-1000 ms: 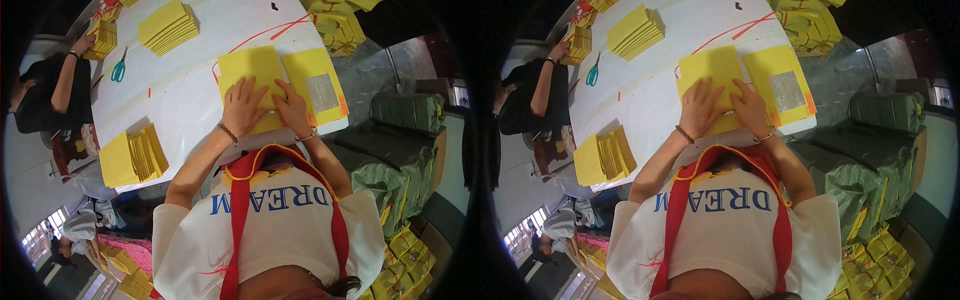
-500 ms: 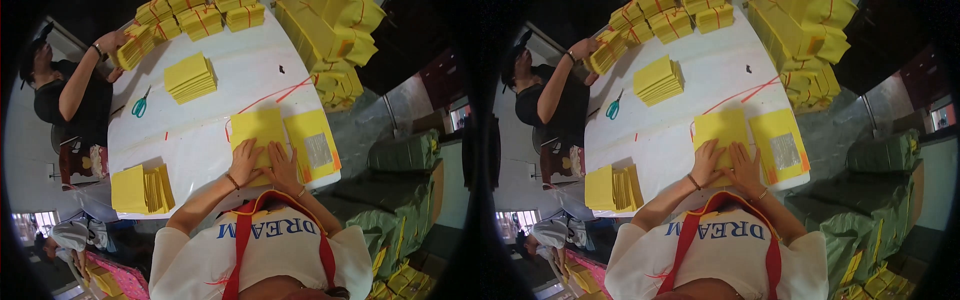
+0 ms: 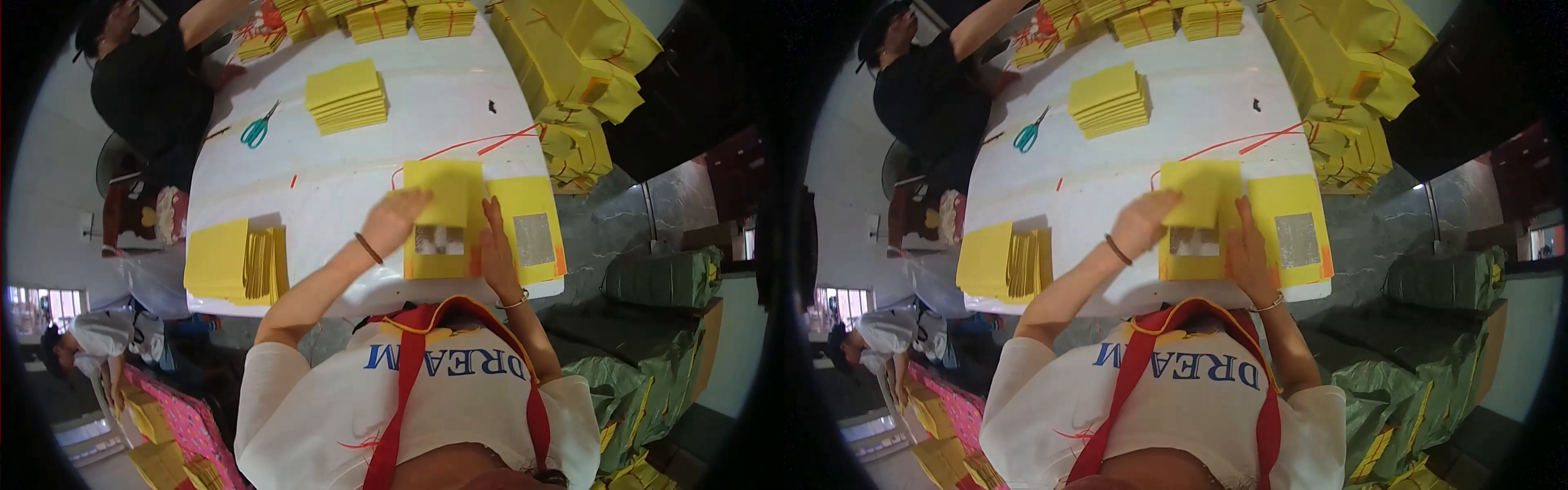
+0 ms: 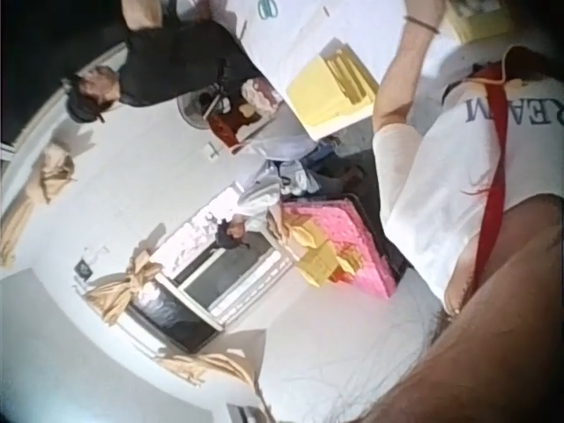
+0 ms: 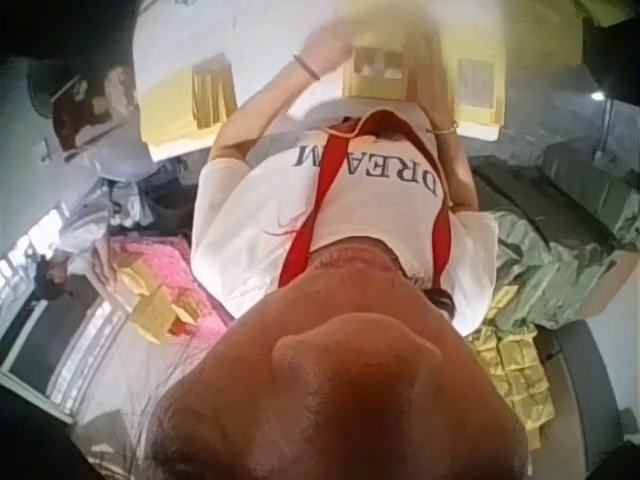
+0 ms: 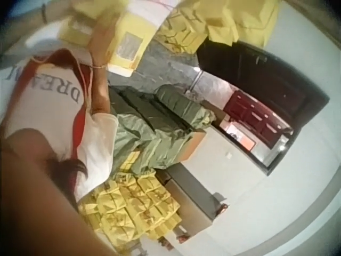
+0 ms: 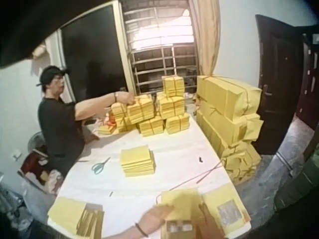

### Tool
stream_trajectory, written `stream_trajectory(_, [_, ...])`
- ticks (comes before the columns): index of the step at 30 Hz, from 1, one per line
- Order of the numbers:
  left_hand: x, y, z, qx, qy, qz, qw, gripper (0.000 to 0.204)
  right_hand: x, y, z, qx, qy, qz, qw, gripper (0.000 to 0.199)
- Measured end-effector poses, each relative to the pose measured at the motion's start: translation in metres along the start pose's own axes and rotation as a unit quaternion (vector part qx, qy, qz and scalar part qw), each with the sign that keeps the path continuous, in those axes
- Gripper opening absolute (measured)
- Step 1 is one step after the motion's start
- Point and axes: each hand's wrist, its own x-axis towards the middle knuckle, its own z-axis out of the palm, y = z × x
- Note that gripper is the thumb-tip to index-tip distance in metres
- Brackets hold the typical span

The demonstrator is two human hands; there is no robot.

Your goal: The recorder is stacking and organizing yellow paper sheets with silver foil squares on a table.

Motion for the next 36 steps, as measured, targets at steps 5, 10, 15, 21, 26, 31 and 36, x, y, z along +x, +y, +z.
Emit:
stream_trajectory(5, [-0.019,-0.088,-0.029,0.139,0.040,-0.093,0.985,0.057,-0.023,0.014,0.003,-0.047,-0.013,-0.003,0.999,0.054])
stream_trajectory(10, [-0.035,-0.149,-0.008,0.240,-0.045,-0.116,0.963,0.052,-0.032,0.023,0.010,-0.242,-0.042,-0.083,0.966,0.044])
stream_trajectory(15, [-0.062,-0.148,0.022,0.166,-0.110,-0.161,0.967,0.047,-0.038,0.041,0.011,-0.264,-0.042,-0.119,0.956,0.033])
stream_trajectory(21, [-0.070,-0.159,0.041,0.148,-0.100,-0.201,0.963,0.057,-0.037,0.035,0.006,-0.227,-0.037,-0.090,0.969,0.026])
stream_trajectory(26, [-0.042,-0.152,0.013,0.191,-0.199,-0.199,0.940,0.056,-0.017,0.037,-0.004,-0.237,-0.031,-0.104,0.965,0.019])
stream_trajectory(31, [-0.019,-0.108,0.000,0.139,-0.059,-0.124,0.981,0.040,-0.006,0.054,-0.011,-0.261,-0.059,-0.163,0.950,0.015])
stream_trajectory(36, [-0.016,0.032,0.004,-0.161,-0.165,0.037,0.972,0.035,-0.008,0.055,-0.018,-0.272,-0.071,-0.152,0.947,0.017])
